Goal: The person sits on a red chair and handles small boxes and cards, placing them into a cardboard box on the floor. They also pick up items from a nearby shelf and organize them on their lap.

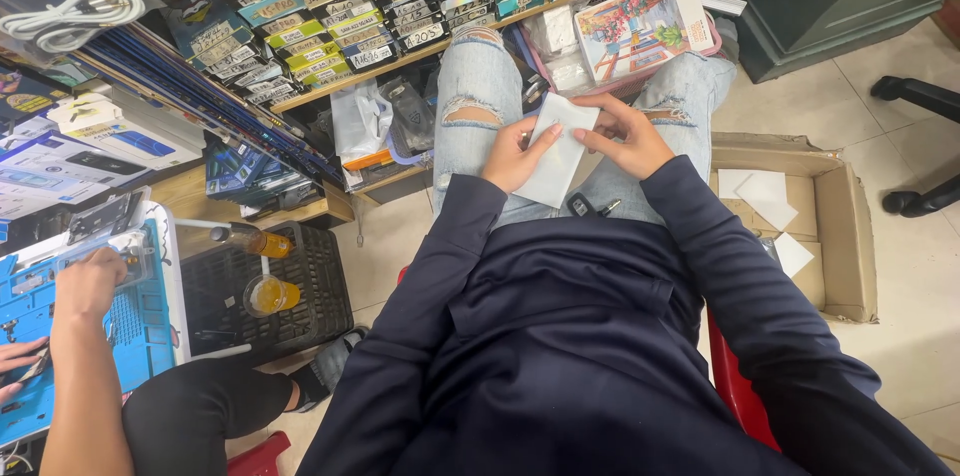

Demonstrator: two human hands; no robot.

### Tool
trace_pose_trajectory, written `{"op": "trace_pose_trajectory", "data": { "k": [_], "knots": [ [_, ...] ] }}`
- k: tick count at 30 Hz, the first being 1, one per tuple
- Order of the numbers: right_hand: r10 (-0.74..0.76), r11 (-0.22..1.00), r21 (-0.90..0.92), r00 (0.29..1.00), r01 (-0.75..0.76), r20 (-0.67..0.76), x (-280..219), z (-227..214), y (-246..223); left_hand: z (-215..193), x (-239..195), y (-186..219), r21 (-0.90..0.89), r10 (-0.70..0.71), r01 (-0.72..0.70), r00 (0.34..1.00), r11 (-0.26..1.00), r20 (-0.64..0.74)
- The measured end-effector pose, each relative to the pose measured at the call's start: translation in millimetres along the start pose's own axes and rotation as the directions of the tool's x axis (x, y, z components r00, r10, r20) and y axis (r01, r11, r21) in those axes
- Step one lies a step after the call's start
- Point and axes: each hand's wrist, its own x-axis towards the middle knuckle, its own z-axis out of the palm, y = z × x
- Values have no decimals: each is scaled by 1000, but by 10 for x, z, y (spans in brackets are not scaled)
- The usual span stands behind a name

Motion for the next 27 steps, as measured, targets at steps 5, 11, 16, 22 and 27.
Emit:
{"op": "trace_pose_trajectory", "data": {
  "k": [5,11,16,22,27],
  "knots": [
    [-18,1000,24,998,19,-53,24,22,193,-37,29,-84,31,73,-73,997,997,-4],
    [-35,996,79,994,43,-103,25,18,176,14,10,130,100,67,-69,997,993,32],
    [-24,994,102,984,42,-174,110,-105,120,40,197,171,135,-32,24,998,991,62],
    [41,976,211,894,61,-446,176,-443,319,328,743,448,180,-68,32,978,983,196],
    [228,945,325,794,-40,-564,149,-640,-11,641,1115,524,230,27,-108,942,967,333]
  ]
}}
